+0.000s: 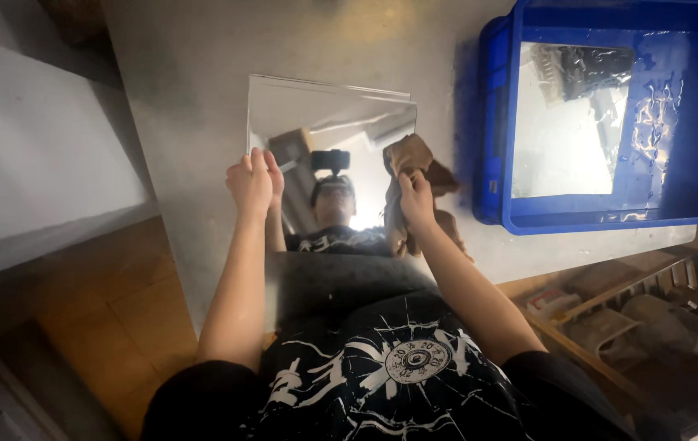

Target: The person repeatedly wipes rectangular mirrors with a brown cloth, dipping them into a blue tub of water between wipes. The person handles the mirrors one at a time, wiping both sides and placing them back into the tub.

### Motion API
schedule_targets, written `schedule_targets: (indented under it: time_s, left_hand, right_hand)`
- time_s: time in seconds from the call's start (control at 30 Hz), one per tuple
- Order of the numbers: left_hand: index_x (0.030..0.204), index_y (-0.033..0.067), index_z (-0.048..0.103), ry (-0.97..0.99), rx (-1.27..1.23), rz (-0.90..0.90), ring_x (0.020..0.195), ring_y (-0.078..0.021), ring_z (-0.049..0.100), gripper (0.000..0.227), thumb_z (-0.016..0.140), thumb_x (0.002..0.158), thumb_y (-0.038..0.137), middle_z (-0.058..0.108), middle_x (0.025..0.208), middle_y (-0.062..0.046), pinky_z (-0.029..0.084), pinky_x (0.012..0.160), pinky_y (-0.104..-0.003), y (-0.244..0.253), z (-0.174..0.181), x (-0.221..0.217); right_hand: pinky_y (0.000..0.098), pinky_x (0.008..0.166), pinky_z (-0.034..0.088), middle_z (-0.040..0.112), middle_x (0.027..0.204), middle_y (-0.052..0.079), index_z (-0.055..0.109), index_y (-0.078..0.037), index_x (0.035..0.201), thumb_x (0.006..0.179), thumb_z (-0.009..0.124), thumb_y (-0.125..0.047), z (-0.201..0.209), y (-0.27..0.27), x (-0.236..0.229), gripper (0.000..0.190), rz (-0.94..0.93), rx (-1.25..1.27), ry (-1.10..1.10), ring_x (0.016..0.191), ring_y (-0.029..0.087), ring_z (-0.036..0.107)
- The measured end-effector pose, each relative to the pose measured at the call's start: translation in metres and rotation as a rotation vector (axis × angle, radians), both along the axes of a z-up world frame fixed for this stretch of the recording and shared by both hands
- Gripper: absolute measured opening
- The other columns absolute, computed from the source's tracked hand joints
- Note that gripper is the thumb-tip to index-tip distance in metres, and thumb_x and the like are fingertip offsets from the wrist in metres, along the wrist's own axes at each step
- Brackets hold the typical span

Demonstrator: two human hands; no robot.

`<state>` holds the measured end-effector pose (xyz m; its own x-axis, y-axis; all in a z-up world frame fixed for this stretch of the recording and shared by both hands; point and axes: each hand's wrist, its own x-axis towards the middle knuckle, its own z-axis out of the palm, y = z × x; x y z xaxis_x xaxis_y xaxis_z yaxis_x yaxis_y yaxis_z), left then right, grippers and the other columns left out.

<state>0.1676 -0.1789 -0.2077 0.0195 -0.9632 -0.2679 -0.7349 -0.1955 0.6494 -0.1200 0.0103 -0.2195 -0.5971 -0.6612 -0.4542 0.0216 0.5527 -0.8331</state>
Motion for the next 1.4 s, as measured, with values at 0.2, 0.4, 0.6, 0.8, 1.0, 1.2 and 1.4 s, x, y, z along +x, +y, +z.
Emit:
schedule_targets:
  time_s: [0.2,0.4,0.6,0.8,1.0,1.2,1.4]
  left_hand:
    - [0.120,-0.0064,0.066,-0.026,0.122,0.018,0.124,-0.0475,0.053,0.064,0.039,0.103,0.049,0.055,0.130,-0.035,0.044,0.105,-0.053,-0.005,-0.010,0.004]
    - [0.125,-0.0055,0.061,0.015,0.139,0.008,0.127,-0.0445,0.039,0.063,0.041,0.102,0.050,0.042,0.139,-0.030,0.039,0.105,-0.052,-0.008,-0.011,0.001]
    - [0.125,-0.0049,0.061,-0.055,0.112,-0.030,0.123,-0.0440,0.038,0.062,0.039,0.104,0.049,0.041,0.140,-0.029,0.039,0.104,-0.051,-0.010,-0.020,-0.003]
    - [0.127,-0.0044,0.062,-0.130,0.092,-0.046,0.128,-0.0434,0.039,0.062,0.041,0.105,0.050,0.045,0.138,-0.028,0.036,0.109,-0.052,-0.012,-0.023,-0.002]
    - [0.132,-0.0046,0.057,-0.056,0.143,0.030,0.130,-0.0424,0.036,0.061,0.045,0.101,0.047,0.039,0.143,-0.026,0.038,0.106,-0.052,-0.013,-0.019,-0.001]
    - [0.138,-0.0093,0.049,-0.021,0.079,0.015,0.132,-0.0436,0.033,0.067,0.053,0.100,0.046,0.036,0.144,-0.028,0.038,0.106,-0.051,-0.008,-0.017,-0.004]
    - [0.139,-0.0047,0.050,-0.075,-0.017,-0.028,0.130,-0.0430,0.038,0.062,0.066,0.097,0.037,0.044,0.139,-0.028,0.037,0.108,-0.051,-0.007,-0.021,0.005]
  right_hand:
    - [0.0342,0.068,0.051,0.067,0.077,0.011,0.064,0.003,0.096,0.098,0.057,-0.020,0.002,-0.016,-0.002,0.024,0.016,-0.025,0.070,0.073,0.015,0.063]
    - [0.0354,0.070,0.051,0.067,0.081,0.013,0.064,0.005,0.100,0.098,0.056,-0.018,0.008,-0.023,0.005,0.024,-0.036,-0.038,0.010,0.076,0.015,0.061]
    - [0.0370,0.073,0.053,0.070,0.086,0.018,0.063,0.007,0.110,0.097,0.058,-0.018,-0.009,-0.020,-0.002,0.029,0.003,-0.048,0.122,0.080,0.024,0.068]
    - [0.0454,0.086,0.052,0.063,0.104,0.030,0.062,0.004,0.125,0.097,0.063,-0.024,-0.034,-0.011,-0.010,0.039,0.153,0.065,0.486,0.095,0.044,0.065]
    - [0.0479,0.089,0.049,0.059,0.112,0.028,0.062,-0.001,0.128,0.099,0.062,-0.025,-0.026,-0.006,-0.019,0.037,0.120,0.065,0.527,0.101,0.044,0.060]
    - [0.0407,0.087,0.050,0.068,0.103,0.020,0.063,-0.003,0.117,0.100,0.056,-0.017,0.038,-0.008,-0.033,0.022,-0.032,-0.088,0.373,0.098,0.033,0.066]
    - [0.0329,0.091,0.049,0.065,0.106,0.009,0.063,-0.001,0.118,0.098,0.054,-0.008,0.119,0.015,-0.066,0.023,-0.143,-0.288,0.363,0.102,0.020,0.061]
